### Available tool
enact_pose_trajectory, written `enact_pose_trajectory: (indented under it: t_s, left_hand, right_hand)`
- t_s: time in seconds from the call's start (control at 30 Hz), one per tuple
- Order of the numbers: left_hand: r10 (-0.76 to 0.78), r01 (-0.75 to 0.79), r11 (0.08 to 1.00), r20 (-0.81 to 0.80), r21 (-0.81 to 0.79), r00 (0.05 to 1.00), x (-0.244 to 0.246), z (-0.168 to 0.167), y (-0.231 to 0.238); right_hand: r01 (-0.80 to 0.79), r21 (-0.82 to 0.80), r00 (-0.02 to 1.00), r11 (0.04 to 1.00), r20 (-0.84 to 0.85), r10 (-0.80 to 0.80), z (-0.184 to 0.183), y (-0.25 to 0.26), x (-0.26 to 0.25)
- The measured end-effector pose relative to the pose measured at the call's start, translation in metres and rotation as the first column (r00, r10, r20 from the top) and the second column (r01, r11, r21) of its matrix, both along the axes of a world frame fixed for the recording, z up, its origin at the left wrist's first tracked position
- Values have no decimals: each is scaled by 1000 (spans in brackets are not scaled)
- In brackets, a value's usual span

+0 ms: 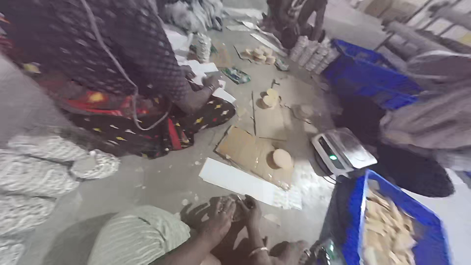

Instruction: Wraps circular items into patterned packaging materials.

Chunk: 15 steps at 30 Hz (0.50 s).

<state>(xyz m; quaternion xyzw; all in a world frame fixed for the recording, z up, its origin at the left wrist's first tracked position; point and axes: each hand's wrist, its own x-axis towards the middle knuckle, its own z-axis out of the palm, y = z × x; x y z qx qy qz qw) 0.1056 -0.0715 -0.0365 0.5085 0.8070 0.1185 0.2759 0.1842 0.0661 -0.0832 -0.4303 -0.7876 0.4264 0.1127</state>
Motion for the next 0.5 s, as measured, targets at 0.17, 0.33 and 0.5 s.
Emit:
enact_pose_trajectory:
  t_s: [0.17,0.33,0.5]
  left_hand:
    - [80,-80,997,19,14,997,-15,4,-8]
    - [66,-59,997,134,-54,989,-15,-1,-7]
    - [38,-33,999,168,-34,985,-24,7,-6]
  right_hand:
    - [-150,327,988,933,77,132,14,-37,3]
    - [-174,256,982,951,113,149,13,-47,17]
    - [-177,106,984,979,33,174,5,-4,-13]
